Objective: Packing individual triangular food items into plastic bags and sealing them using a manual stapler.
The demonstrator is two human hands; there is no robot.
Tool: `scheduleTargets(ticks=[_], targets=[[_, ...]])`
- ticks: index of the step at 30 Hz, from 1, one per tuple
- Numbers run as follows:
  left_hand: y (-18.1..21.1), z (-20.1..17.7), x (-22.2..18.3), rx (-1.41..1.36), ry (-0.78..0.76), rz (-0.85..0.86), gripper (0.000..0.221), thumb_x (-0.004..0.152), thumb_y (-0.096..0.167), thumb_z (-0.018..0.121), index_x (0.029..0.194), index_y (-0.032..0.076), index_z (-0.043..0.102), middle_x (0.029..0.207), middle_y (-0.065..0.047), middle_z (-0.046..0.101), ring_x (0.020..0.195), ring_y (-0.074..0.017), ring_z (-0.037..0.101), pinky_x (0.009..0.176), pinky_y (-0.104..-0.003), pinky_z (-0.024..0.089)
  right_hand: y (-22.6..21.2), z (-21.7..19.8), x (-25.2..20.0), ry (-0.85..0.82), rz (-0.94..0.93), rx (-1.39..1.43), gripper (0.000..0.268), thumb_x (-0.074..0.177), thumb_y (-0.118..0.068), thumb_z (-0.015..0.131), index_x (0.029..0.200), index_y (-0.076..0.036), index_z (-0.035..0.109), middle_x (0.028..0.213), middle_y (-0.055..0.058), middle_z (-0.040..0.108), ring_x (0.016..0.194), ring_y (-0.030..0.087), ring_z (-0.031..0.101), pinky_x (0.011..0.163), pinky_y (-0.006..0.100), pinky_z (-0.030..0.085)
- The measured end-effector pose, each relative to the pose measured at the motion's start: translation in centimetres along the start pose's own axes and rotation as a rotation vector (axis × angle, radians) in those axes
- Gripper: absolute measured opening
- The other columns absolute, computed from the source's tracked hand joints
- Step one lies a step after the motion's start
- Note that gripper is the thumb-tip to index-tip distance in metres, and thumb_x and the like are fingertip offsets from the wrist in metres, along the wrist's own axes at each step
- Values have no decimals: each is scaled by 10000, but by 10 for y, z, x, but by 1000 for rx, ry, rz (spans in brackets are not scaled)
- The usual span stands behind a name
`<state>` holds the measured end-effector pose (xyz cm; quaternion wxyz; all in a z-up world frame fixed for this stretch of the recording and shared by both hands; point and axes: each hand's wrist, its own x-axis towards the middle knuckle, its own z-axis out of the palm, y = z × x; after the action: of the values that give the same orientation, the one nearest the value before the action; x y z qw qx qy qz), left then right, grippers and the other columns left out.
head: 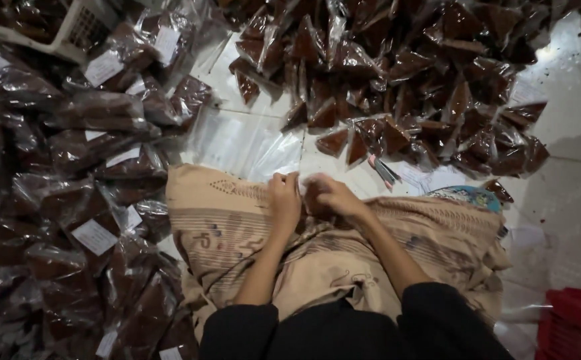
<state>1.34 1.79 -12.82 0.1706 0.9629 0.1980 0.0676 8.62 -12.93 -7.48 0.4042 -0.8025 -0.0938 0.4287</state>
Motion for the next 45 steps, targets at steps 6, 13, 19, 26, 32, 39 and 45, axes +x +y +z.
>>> scheduleTargets(ticks=[6,13,19,26,32,39,45], targets=[[7,3,-12,-389,143,72,117,977,15,526,1083,19,574,948,-143,553,878,-350,596,788,-438,514,28,20,41,161,11,145,371,726,-323,758,1070,-185,775,1072,80,761,1044,280,703,953,417,505],[27,-18,-33,-266,-10,162,151,1020,170,544,1009,29,598,1090,-123,556,1023,-338,573,845,-441,492,100,56,74,389,-209,-64,448,1009,-336,571,1266,22,655,1202,274,510,1119,482,560,994,537,476],[38,-11,15,-47,-32,250,257,972,397,599,1017,156,674,1113,-67,665,1114,-275,601,954,-524,396,-2,-39,47,725,-14,-235,388,981,-208,633,1222,75,520,1083,305,564,886,463,660,741,506,569],[58,43,90,-55,-264,316,481,911,68,671,1323,310,618,1358,-192,551,1163,-399,608,829,-532,557,19,-65,56,840,-60,-237,562,799,-200,744,1225,27,457,1098,320,569,989,576,634,837,608,539],[41,108,110,-90,-195,355,329,844,223,780,1160,256,699,898,-126,716,814,-255,751,688,-369,616,49,-50,46,594,91,-287,456,832,-224,718,1245,-74,596,1167,231,542,1102,487,641,866,531,565],[48,-50,89,-605,-356,0,243,905,261,742,1122,153,743,935,-122,747,864,-295,732,758,-391,588,50,-53,35,382,113,-234,555,827,-124,786,1256,-5,454,1237,308,581,1222,499,580,991,572,483],[11,-20,65,-710,-5,-41,218,881,234,795,1034,89,741,891,-118,734,776,-261,696,637,-335,576,47,-39,35,374,67,-153,718,849,-399,808,1353,-13,472,1254,244,522,1260,445,546,1079,527,431]])
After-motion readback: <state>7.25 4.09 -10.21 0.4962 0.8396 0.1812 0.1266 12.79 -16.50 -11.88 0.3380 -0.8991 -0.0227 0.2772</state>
